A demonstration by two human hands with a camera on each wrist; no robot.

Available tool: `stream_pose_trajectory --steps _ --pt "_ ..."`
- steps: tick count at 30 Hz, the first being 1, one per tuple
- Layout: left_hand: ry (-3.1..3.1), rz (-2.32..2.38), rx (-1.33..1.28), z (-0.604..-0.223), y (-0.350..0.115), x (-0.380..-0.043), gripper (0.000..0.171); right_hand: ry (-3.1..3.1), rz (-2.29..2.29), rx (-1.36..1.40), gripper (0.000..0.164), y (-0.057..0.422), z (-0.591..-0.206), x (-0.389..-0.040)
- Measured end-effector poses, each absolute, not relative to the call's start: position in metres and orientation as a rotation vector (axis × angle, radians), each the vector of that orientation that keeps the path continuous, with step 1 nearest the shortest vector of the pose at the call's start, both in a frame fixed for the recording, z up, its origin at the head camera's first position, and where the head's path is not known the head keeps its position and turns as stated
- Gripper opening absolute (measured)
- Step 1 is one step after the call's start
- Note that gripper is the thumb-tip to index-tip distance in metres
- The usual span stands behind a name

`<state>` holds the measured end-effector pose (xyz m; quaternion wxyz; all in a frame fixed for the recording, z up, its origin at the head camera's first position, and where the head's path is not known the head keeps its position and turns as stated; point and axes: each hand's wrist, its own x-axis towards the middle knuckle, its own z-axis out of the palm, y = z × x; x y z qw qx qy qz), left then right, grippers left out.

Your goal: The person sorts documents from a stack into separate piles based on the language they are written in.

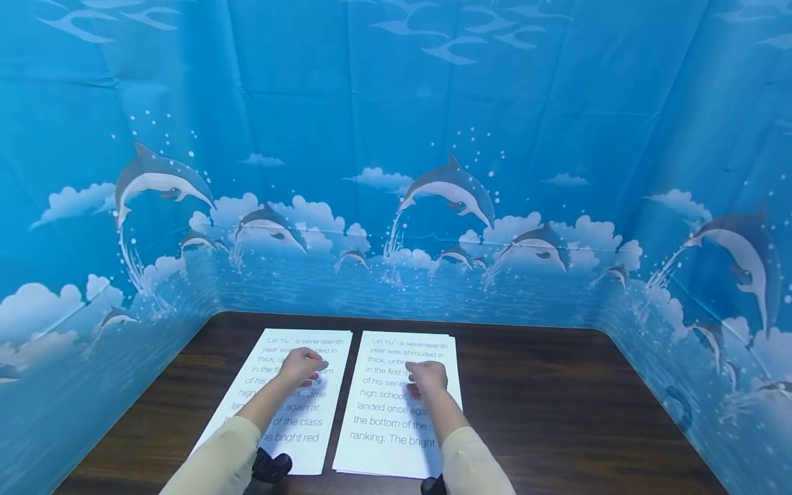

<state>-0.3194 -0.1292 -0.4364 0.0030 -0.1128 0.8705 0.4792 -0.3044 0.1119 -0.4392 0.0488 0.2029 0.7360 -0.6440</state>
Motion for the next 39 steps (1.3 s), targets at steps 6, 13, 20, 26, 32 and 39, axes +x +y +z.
stream_pose_trajectory --steps 6,13,20,26,32,39 --pt "2.722 1.499 -0.376 -0.436 -0.122 -0.32 0.023 2.251 -1.964 0.631 0.038 0.121 -0.439 -0.306" --pt "2.711 1.491 -0.359 -0.439 -0.117 -0.32 0.022 2.27 -1.945 0.652 0.04 0.13 -0.437 -0.306" --pt "2.696 1.493 -0.354 -0.441 -0.108 -0.32 0.022 2.258 -1.959 0.679 0.041 0.14 -0.437 -0.308" --pt "2.676 1.506 -0.343 -0.446 -0.103 -0.32 0.021 2.268 -1.962 0.685 0.043 0.149 -0.438 -0.306" --pt "2.661 1.526 -0.342 -0.449 -0.101 -0.319 0.021 2.25 -1.988 0.713 0.046 0.16 -0.441 -0.305" --pt "2.653 1.522 -0.326 -0.454 -0.099 -0.318 0.022 2.248 -2.015 0.732 0.044 0.169 -0.445 -0.303"
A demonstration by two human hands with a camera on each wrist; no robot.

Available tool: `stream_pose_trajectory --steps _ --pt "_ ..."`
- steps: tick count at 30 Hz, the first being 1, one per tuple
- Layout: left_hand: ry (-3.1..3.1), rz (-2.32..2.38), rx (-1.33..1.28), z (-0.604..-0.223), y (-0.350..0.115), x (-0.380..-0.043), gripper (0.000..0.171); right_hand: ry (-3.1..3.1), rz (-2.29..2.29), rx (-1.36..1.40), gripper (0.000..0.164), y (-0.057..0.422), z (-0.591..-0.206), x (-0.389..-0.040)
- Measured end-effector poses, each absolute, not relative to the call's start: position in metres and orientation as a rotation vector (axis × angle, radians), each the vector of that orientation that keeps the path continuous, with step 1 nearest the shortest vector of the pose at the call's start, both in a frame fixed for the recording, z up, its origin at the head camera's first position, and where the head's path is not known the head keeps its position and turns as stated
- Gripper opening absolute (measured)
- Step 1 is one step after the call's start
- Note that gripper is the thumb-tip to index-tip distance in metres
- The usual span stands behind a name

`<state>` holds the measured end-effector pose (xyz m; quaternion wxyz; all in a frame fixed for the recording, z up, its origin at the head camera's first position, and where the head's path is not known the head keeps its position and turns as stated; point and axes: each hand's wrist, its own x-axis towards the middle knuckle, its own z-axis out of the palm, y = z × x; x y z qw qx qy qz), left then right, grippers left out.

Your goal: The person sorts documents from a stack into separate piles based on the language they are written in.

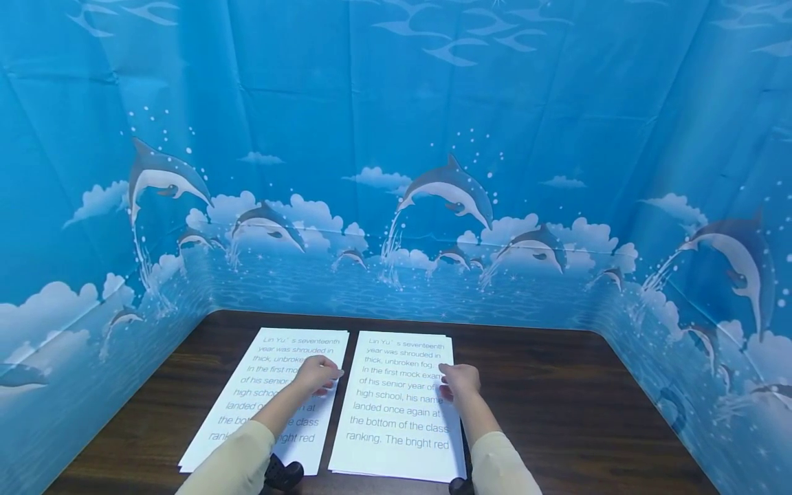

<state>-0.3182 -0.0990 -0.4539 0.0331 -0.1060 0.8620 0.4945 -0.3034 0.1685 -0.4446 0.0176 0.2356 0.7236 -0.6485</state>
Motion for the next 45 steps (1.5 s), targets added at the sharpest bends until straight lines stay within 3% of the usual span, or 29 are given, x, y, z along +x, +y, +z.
stream_pose_trajectory --steps 9,15,32,41,45 --pt "2.642 1.518 -0.338 -0.457 -0.096 -0.318 0.023 2.327 -1.96 0.792 0.032 0.182 -0.464 -0.311" --pt "2.634 1.535 -0.332 -0.457 -0.094 -0.315 0.021 2.305 -1.988 0.808 0.041 0.183 -0.455 -0.304" --pt "2.641 1.543 -0.284 -0.467 -0.091 -0.313 0.02 2.3 -2.041 0.764 0.047 0.194 -0.461 -0.296" --pt "2.618 1.571 -0.291 -0.466 -0.089 -0.309 0.019 2.364 -1.971 0.762 0.049 0.214 -0.517 -0.327" --pt "2.604 1.579 -0.304 -0.466 -0.087 -0.309 0.019 2.335 -1.991 0.739 0.051 0.206 -0.493 -0.31"
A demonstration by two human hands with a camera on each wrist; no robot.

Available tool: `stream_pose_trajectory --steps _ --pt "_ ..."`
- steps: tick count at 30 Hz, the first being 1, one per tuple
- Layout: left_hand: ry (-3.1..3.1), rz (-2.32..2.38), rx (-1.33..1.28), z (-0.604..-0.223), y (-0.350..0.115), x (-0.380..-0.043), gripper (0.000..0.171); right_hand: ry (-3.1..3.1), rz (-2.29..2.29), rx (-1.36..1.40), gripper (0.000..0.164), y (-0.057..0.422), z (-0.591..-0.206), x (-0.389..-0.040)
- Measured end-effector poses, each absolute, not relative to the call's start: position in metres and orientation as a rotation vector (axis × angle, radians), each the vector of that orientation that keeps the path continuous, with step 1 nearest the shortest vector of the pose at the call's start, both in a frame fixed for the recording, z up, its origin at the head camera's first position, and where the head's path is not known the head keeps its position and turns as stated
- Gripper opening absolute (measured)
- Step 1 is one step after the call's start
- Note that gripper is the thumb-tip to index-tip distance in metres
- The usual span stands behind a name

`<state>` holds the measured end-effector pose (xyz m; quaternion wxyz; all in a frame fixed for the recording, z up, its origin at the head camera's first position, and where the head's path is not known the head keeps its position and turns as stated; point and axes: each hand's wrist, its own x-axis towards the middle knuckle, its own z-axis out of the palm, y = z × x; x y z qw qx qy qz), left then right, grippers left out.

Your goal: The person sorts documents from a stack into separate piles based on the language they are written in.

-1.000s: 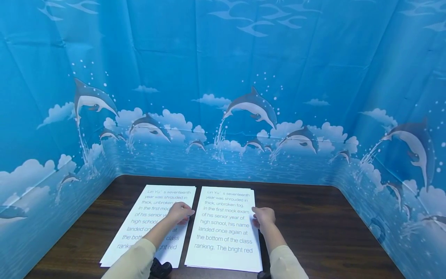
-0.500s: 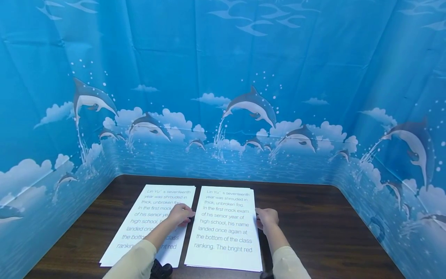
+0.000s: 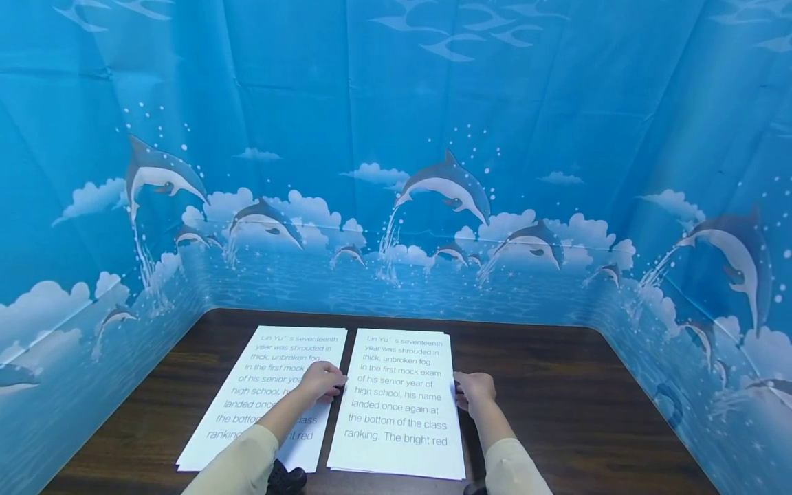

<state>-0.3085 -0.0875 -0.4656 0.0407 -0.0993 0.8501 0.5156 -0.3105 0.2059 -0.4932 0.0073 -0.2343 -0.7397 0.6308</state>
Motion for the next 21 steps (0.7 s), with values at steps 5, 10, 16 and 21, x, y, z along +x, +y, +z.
stream_pose_trajectory --steps 5,10,16,21 --pt "2.589 1.59 -0.325 -0.466 -0.086 -0.309 0.018 -2.303 1.982 -0.772 0.049 0.195 -0.462 -0.29" --pt "2.596 1.588 -0.336 -0.468 -0.085 -0.31 0.017 -2.311 1.971 -0.795 0.048 0.194 -0.465 -0.293" --pt "2.595 1.601 -0.333 -0.468 -0.083 -0.31 0.016 -2.313 1.963 -0.813 0.045 0.194 -0.471 -0.298" --pt "2.579 1.618 -0.346 -0.466 -0.082 -0.309 0.016 -2.317 1.949 -0.814 0.04 0.202 -0.498 -0.317"
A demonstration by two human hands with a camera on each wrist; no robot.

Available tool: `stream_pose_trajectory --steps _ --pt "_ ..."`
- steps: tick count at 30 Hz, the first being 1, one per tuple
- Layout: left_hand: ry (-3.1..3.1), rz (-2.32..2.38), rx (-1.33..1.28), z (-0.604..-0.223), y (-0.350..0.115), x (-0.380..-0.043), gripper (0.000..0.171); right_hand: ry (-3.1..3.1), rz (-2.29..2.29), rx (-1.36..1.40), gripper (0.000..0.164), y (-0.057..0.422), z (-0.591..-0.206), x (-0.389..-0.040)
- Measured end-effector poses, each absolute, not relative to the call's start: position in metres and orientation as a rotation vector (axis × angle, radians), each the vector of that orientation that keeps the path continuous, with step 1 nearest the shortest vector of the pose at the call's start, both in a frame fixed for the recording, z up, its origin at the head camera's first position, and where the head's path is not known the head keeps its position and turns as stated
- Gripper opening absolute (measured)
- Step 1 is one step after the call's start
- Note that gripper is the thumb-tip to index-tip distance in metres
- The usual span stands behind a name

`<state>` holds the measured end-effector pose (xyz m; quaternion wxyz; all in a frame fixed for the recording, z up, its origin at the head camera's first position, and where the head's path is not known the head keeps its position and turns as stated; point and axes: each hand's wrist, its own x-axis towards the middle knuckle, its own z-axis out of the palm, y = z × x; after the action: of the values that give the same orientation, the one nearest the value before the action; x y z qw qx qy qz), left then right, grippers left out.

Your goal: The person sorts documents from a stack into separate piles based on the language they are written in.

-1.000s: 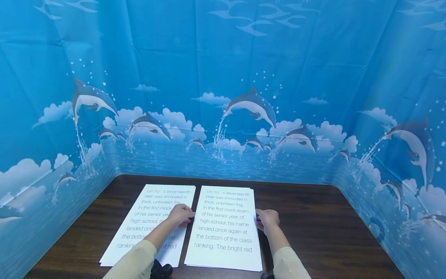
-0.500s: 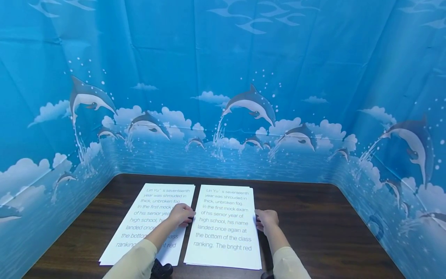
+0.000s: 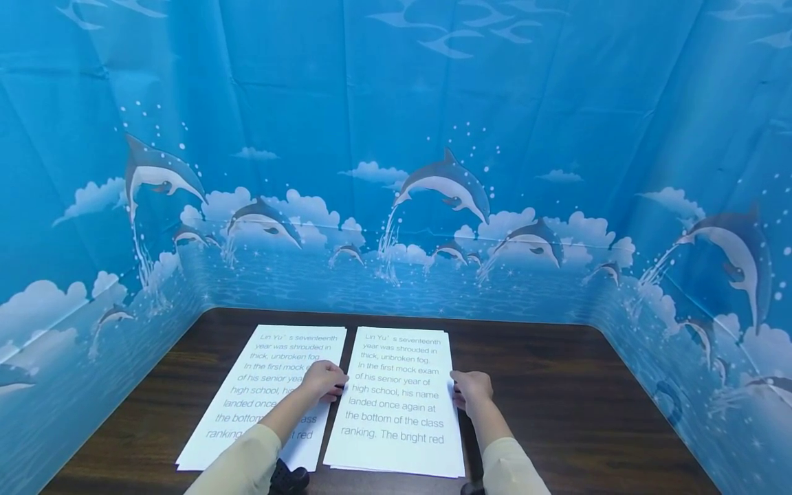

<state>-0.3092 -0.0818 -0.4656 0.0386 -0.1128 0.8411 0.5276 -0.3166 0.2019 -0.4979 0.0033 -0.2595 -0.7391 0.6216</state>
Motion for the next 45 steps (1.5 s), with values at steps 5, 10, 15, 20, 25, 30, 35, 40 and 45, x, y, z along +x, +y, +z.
stream_pose_trajectory --steps 5,10,15,20,25,30,35,40,45 --pt "2.55 1.646 -0.355 -0.463 -0.083 -0.308 0.017 -2.312 1.939 -0.771 0.045 0.208 -0.519 -0.329" --pt "2.537 1.67 -0.365 -0.463 -0.084 -0.308 0.017 -2.319 1.894 -0.765 0.044 0.208 -0.525 -0.333" --pt "2.54 1.683 -0.367 -0.463 -0.084 -0.309 0.017 -2.322 1.838 -0.787 0.039 0.205 -0.52 -0.331" --pt "2.551 1.694 -0.36 -0.463 -0.085 -0.31 0.017 -2.298 1.842 -0.742 0.04 0.205 -0.518 -0.33" --pt "2.552 1.693 -0.374 -0.463 -0.084 -0.309 0.016 -2.271 1.872 -0.745 0.039 0.201 -0.51 -0.323" --pt "2.515 1.735 -0.378 -0.464 -0.082 -0.308 0.016 -2.219 1.985 -0.783 0.038 0.192 -0.483 -0.305" --pt "2.449 1.8 -0.371 -0.467 -0.081 -0.309 0.021 -2.188 2.085 -0.761 0.04 0.187 -0.467 -0.293" --pt "2.422 1.818 -0.342 -0.469 -0.082 -0.309 0.022 -2.201 2.13 -0.73 0.035 0.186 -0.465 -0.292" --pt "2.4 1.817 -0.305 -0.469 -0.082 -0.308 0.021 -2.231 2.099 -0.735 0.029 0.185 -0.47 -0.296"
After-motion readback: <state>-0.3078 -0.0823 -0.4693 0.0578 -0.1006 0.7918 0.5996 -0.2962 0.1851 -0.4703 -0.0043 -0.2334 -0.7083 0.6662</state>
